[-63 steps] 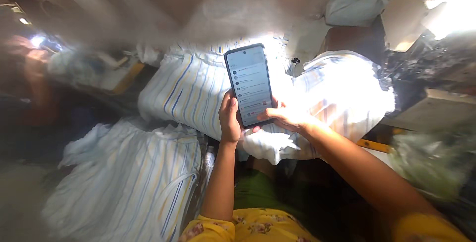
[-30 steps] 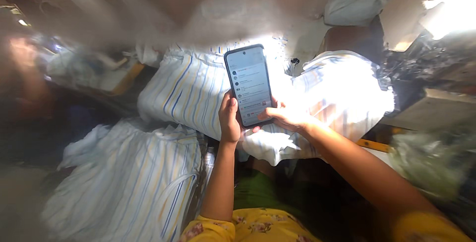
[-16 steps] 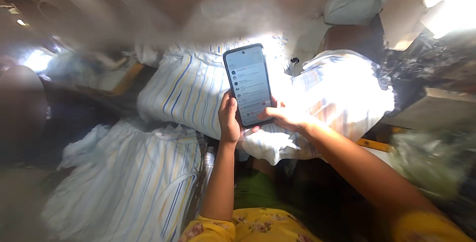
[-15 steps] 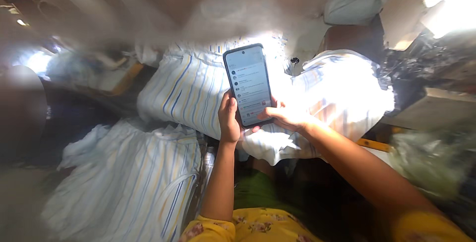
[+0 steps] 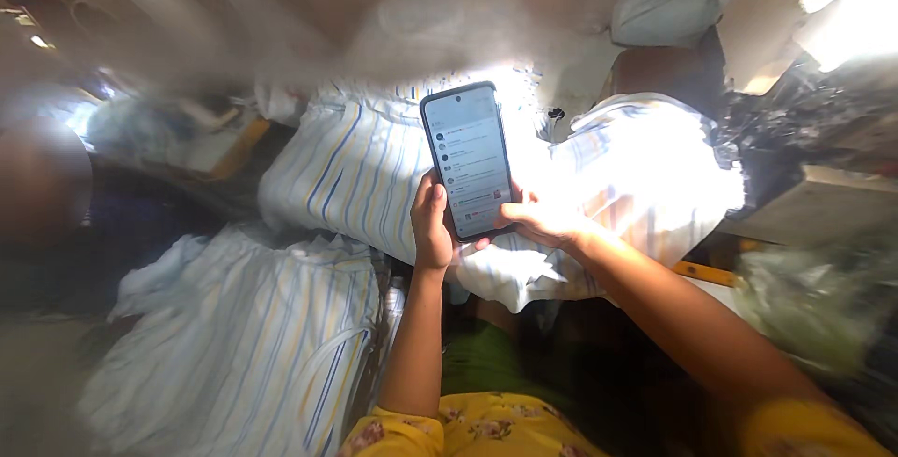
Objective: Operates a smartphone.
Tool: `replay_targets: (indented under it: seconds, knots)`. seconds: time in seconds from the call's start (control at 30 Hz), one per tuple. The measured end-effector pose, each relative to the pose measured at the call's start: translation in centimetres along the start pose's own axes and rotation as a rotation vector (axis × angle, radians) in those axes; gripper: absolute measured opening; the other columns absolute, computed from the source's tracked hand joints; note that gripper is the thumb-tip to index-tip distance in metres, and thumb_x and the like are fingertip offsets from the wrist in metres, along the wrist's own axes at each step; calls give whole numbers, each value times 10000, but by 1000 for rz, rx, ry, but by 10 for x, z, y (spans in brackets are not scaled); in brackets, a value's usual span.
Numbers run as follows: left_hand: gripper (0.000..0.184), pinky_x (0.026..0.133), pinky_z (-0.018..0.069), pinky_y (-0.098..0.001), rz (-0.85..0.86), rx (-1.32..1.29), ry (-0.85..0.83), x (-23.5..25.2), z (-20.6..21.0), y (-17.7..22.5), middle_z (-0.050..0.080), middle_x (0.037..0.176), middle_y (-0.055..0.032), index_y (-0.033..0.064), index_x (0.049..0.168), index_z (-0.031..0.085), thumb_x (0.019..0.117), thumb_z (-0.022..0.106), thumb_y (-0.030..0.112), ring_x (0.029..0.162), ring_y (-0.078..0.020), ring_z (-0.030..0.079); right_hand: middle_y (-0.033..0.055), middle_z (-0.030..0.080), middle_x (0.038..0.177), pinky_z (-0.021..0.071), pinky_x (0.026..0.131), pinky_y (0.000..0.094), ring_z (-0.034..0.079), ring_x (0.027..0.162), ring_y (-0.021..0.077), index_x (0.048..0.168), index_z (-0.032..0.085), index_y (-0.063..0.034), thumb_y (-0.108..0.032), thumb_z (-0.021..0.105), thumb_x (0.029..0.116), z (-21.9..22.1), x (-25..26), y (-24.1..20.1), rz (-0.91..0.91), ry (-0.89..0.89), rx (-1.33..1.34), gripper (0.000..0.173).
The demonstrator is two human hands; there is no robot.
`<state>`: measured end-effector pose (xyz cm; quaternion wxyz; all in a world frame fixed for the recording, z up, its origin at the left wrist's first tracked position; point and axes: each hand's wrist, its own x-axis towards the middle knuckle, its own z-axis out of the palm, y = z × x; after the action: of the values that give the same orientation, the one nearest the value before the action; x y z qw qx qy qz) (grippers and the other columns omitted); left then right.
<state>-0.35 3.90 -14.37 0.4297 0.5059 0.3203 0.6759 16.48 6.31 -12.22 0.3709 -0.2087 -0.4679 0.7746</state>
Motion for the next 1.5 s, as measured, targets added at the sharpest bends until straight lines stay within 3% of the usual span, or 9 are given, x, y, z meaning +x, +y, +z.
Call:
replay_targets:
  seconds: [0.53,0.87,1.17,1.5]
  knots:
    - [318,859,597,-262,-1,20,14,0,0,0,710,1098,108,225,1276,593,1078,399,380,992,-24,689,28,737,1029,650,704,311,750,839,162,1285,494,-116,143,517,884,0,0,1,10,-8,-18,478]
    - [333,846,605,-267,0,13,-1,1,0,1,717,1100,93,213,1277,597,1078,397,390,980,-35,700,13,741,1057,652,697,315,752,877,154,1280,484,-126,146,437,870,-2,1,2,3,-21,13,495]
    - [319,847,608,-278,5,-5,-3,0,0,1,718,1098,87,211,1262,603,1079,397,372,982,-40,701,13,744,1049,652,695,318,753,866,153,1277,490,-129,137,452,837,-2,0,2,3,-17,3,516]
    - [303,849,611,-290,5,-13,3,0,0,1,722,1089,81,199,1257,602,1075,412,349,979,-54,705,13,727,1053,647,703,308,744,872,145,1292,476,-118,139,441,882,2,-1,-1,20,5,-36,485]
